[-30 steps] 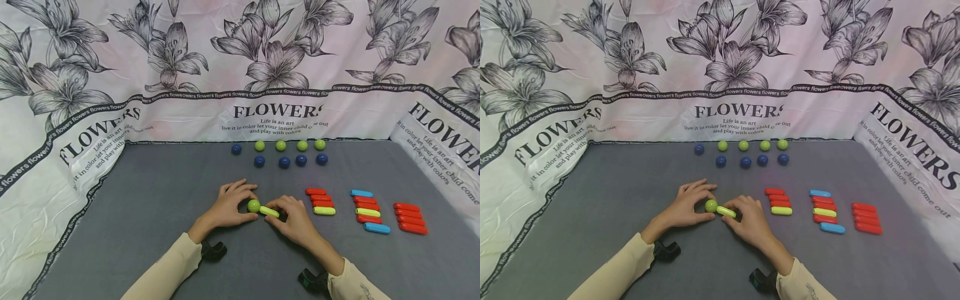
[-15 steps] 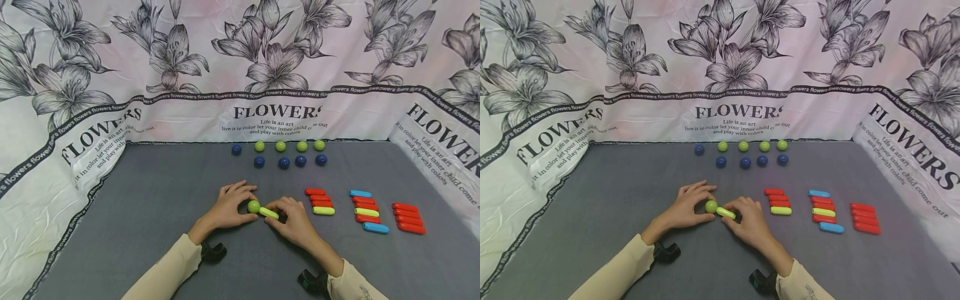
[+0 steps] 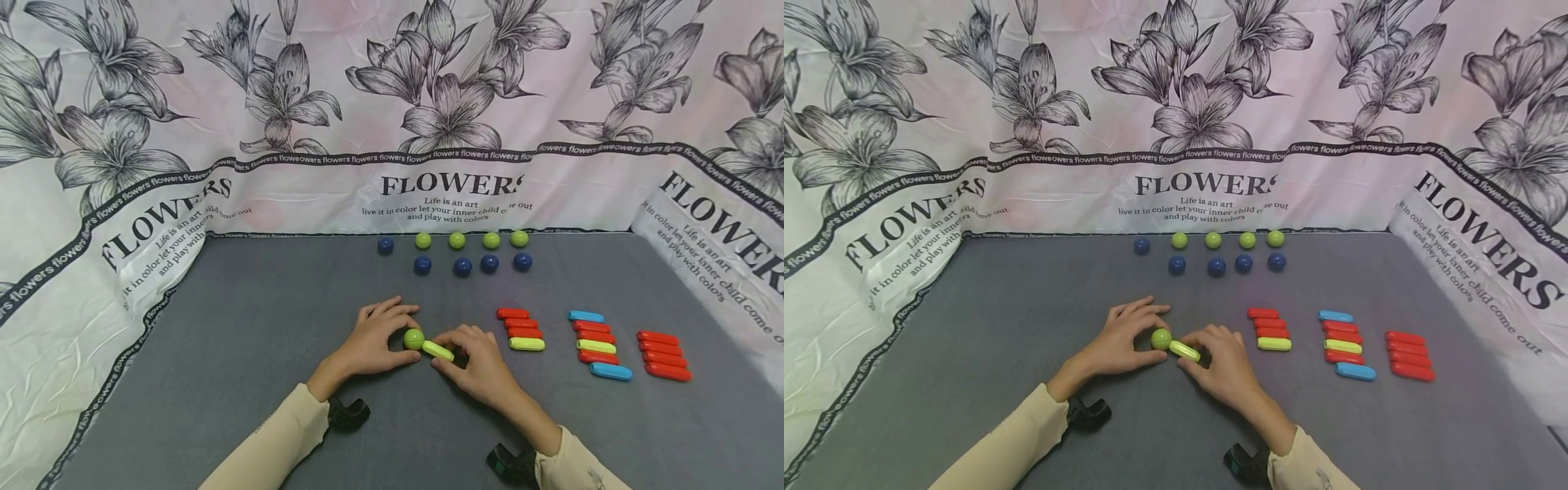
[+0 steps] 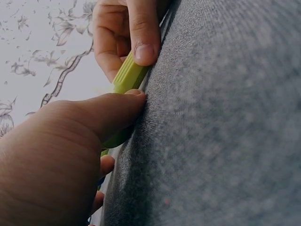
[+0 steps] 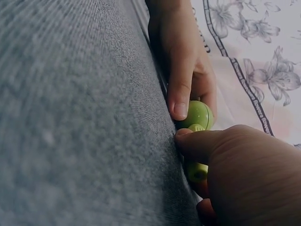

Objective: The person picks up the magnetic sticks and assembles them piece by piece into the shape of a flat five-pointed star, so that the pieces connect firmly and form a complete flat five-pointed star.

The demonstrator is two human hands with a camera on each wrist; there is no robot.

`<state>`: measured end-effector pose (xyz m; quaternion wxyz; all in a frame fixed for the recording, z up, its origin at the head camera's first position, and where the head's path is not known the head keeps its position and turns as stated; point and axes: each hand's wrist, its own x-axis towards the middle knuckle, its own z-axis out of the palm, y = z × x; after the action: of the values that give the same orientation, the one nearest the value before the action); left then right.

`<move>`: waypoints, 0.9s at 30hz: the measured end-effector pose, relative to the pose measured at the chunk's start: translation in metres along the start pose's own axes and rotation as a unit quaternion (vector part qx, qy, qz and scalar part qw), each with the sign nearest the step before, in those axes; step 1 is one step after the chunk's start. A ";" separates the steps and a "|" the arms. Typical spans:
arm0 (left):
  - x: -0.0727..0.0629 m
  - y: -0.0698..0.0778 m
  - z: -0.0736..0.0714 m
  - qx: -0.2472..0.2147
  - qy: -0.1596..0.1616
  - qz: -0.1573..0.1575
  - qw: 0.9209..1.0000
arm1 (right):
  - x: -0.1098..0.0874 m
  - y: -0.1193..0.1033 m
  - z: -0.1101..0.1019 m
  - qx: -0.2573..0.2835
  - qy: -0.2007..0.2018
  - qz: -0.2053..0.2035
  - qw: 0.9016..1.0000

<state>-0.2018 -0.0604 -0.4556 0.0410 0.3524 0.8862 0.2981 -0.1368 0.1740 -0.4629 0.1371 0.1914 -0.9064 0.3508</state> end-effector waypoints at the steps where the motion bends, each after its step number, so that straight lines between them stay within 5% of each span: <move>1: 0.000 0.000 0.000 0.001 -0.001 0.000 1.000 | 0.000 0.000 0.000 0.000 0.000 -0.002 1.000; 14: -0.002 -0.002 0.000 0.001 -0.004 0.001 1.000 | -0.016 0.008 -0.031 0.042 -0.056 -0.010 0.997; 21: -0.003 -0.001 -0.001 -0.002 -0.006 0.025 1.000 | -0.027 0.024 -0.061 0.013 0.047 -0.018 0.999; 27: -0.007 0.003 0.004 -0.017 -0.012 0.065 0.998 | -0.027 0.038 -0.079 -0.030 0.112 0.021 0.993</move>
<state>-0.1935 -0.0615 -0.4581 0.0379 0.4121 0.8555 0.3113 -0.1202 0.2607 -0.4391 0.2365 0.1277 -0.8990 0.3457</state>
